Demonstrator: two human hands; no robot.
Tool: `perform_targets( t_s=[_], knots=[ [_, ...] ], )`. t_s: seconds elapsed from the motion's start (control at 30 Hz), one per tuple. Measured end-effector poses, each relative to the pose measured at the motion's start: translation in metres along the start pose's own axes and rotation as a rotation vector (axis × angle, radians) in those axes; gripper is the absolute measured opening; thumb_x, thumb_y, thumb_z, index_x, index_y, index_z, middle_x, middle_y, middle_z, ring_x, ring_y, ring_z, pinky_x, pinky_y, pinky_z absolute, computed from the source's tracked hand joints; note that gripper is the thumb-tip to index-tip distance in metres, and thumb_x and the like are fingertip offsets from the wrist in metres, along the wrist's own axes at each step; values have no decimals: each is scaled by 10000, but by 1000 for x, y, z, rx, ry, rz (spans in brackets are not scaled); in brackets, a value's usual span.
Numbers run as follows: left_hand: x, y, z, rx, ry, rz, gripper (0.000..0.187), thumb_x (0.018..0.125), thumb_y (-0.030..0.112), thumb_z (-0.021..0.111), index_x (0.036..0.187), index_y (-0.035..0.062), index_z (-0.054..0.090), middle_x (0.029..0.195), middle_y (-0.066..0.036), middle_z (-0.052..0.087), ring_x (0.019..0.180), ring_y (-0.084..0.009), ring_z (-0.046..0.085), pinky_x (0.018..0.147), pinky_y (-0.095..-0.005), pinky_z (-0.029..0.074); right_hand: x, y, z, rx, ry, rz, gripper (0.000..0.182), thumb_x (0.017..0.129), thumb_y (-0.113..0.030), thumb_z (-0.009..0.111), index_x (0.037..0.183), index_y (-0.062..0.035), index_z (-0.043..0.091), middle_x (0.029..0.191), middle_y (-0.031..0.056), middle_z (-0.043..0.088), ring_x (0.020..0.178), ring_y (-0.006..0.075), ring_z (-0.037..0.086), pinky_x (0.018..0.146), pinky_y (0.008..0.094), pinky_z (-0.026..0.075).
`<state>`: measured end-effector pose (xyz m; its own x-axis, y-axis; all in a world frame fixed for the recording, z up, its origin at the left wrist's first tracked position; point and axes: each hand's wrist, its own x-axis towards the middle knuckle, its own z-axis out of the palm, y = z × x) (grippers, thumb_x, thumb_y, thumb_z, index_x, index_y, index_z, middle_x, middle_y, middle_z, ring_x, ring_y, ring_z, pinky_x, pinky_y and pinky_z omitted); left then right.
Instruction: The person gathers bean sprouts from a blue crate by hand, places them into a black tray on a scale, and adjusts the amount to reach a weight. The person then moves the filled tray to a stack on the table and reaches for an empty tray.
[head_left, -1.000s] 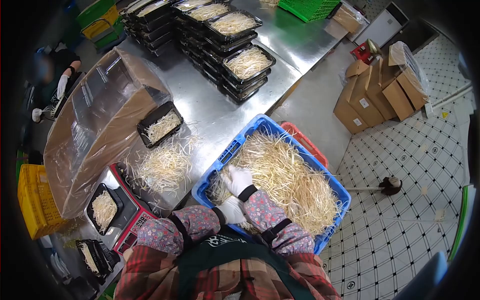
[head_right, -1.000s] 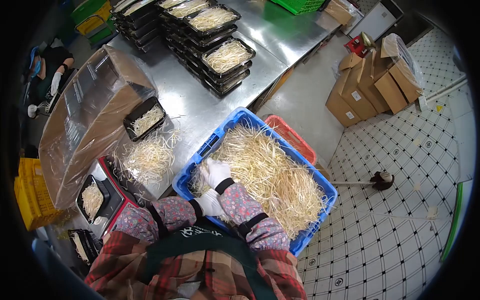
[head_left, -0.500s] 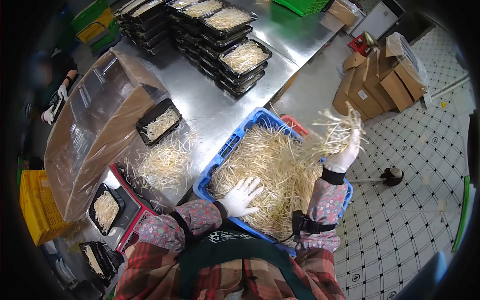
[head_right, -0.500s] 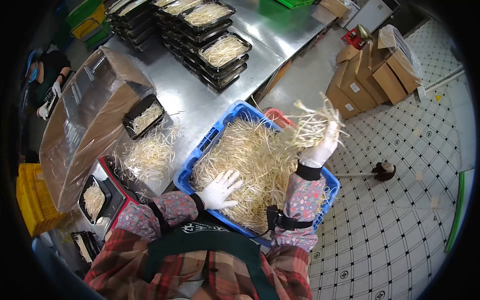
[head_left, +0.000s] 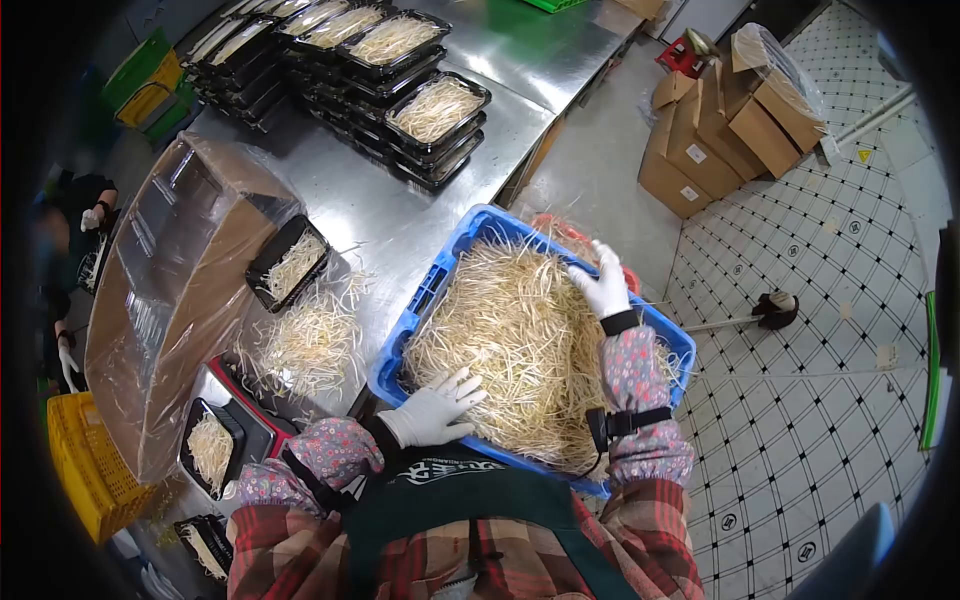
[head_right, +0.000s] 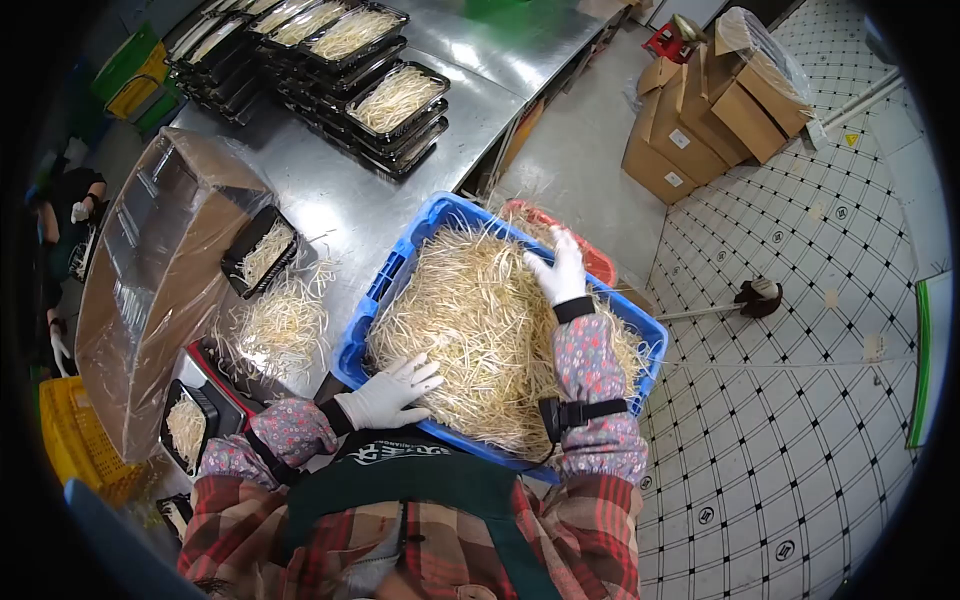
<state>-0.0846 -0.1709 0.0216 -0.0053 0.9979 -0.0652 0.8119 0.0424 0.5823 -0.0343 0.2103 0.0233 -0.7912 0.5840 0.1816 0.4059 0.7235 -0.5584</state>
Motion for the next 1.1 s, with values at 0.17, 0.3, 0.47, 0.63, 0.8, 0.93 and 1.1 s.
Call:
perform_targets(
  t_s=[0.17,0.3,0.47,0.63,0.8,0.93,1.1],
  knots=[
    [-15,2,-12,-132,-55,54,448,938,278,569,1306,23,541,1442,-184,452,1369,-395,361,1158,-479,261,-91,-95,30,-39,-407,-283,705,776,-420,741,1324,-30,530,1388,200,506,1341,352,420,1100,473,340],
    [-31,0,-25,-317,279,-227,218,890,128,623,1062,14,693,1129,-156,687,1096,-329,625,980,-402,478,-161,-142,55,-306,-623,-361,844,795,-484,691,1462,-90,356,1497,205,357,1420,401,273,1098,639,226],
    [-28,-5,-33,-344,440,-351,251,848,101,649,1083,23,688,1109,-160,688,1075,-315,640,963,-380,488,-174,-118,36,-132,-427,-394,871,803,-494,683,1483,-84,327,1483,220,369,1401,403,306,1124,586,224],
    [7,-26,-27,-245,332,-293,527,859,191,658,1340,19,526,1369,-199,535,1310,-347,471,1090,-390,378,-119,-54,11,-251,-201,-55,952,801,-554,669,1460,30,306,1465,258,382,1372,413,339,1116,507,275],
    [37,-36,-3,1,92,-263,690,880,331,609,1435,-11,382,1471,-222,410,1398,-411,317,1153,-436,277,-154,-93,27,-349,-404,-131,1013,720,-676,674,1355,69,411,1123,217,570,1105,353,521,1067,496,329],
    [12,-24,2,49,-25,-195,714,867,352,632,1444,16,380,1480,-218,397,1381,-401,352,1146,-458,280,-199,-116,1,-287,-444,-209,1081,672,-607,758,1403,77,352,1244,231,519,1218,374,469,1111,492,295],
    [-1,-24,-6,-110,-16,-196,694,871,261,645,1464,25,370,1490,-235,380,1409,-384,325,1160,-405,274,-214,-106,17,-357,-327,-263,1135,633,-555,804,1444,57,298,1330,257,464,1285,398,420,1136,502,261]
  ],
)
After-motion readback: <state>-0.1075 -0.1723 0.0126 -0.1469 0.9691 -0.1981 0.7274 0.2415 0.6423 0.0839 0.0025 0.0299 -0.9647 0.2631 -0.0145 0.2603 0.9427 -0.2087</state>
